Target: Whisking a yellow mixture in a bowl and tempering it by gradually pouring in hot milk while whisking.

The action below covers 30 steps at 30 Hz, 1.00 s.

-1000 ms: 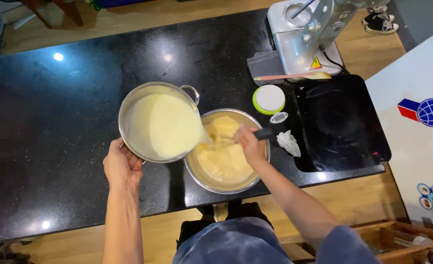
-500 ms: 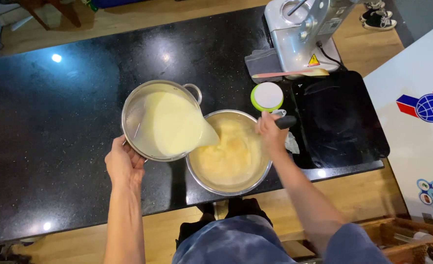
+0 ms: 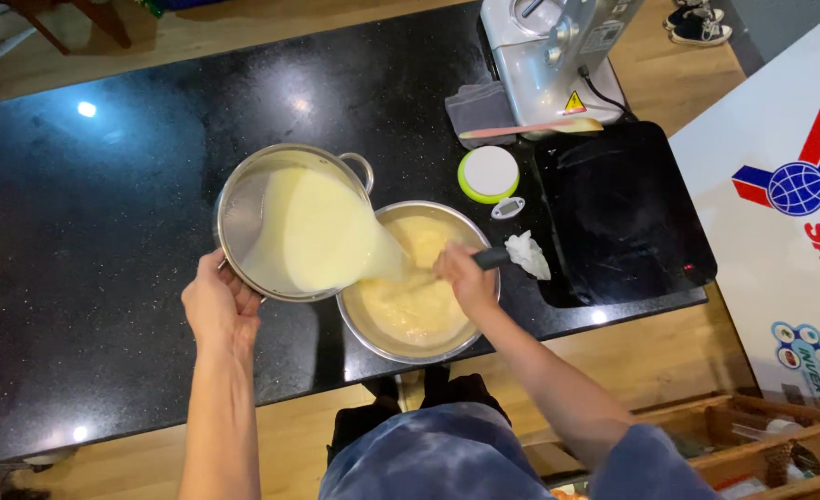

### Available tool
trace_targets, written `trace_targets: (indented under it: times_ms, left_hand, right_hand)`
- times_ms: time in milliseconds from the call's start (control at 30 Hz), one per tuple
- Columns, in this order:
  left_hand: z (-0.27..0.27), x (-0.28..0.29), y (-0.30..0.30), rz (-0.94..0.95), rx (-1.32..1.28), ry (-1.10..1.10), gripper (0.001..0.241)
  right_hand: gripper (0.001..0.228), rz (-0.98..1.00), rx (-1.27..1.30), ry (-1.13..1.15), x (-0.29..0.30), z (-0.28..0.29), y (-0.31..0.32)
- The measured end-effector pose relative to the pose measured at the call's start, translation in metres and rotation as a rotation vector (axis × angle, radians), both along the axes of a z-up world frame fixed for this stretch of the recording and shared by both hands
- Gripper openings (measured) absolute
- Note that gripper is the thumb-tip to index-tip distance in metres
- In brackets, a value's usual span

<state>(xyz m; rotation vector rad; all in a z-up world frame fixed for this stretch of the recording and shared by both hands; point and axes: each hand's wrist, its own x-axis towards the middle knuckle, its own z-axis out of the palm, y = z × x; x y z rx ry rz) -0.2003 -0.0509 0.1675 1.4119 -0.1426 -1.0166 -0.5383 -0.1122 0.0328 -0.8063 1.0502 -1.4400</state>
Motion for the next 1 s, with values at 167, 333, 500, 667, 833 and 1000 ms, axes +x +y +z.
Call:
trace_targets:
  times_ms: [167,333,500,667,833,1000]
  left_hand:
    - [0.019,-0.011,0.006,0.039,0.005,0.021,0.027]
    - [0.016,-0.016,0.012,0.028,-0.011,-0.033,0.027]
    - [0.034,-0.019,0.013,0.029,0.008,0.003,0.022]
    - [0.027,-0.01,0.011,-0.103,-0.055,-0.035,0.025]
    - [0.024,0.0,0.012,-0.14,-0.072,-0.001,0.023]
    - [0.024,-0.003,0.01,-0.175,-0.096,-0.007,0.022]
  right_hand:
    - [0.058,0.09,-0.162,-0.099,-0.034,-0.019,-0.029]
    - [0.035,0.201,-0.186,0.042,-0.002,0.007,0.002]
    - [0.049,0.052,-0.017,0.407,-0.019,0.051,-0.009]
    - [0.048,0.256,-0.086,-0.248,0.004,-0.006,0.009]
    - [0.037,-0.138,-0.03,-0.233,-0.019,0.007,-0.002]
    - [0.033,0.069,-0.085,-0.21,-0.001,0.011,0.015]
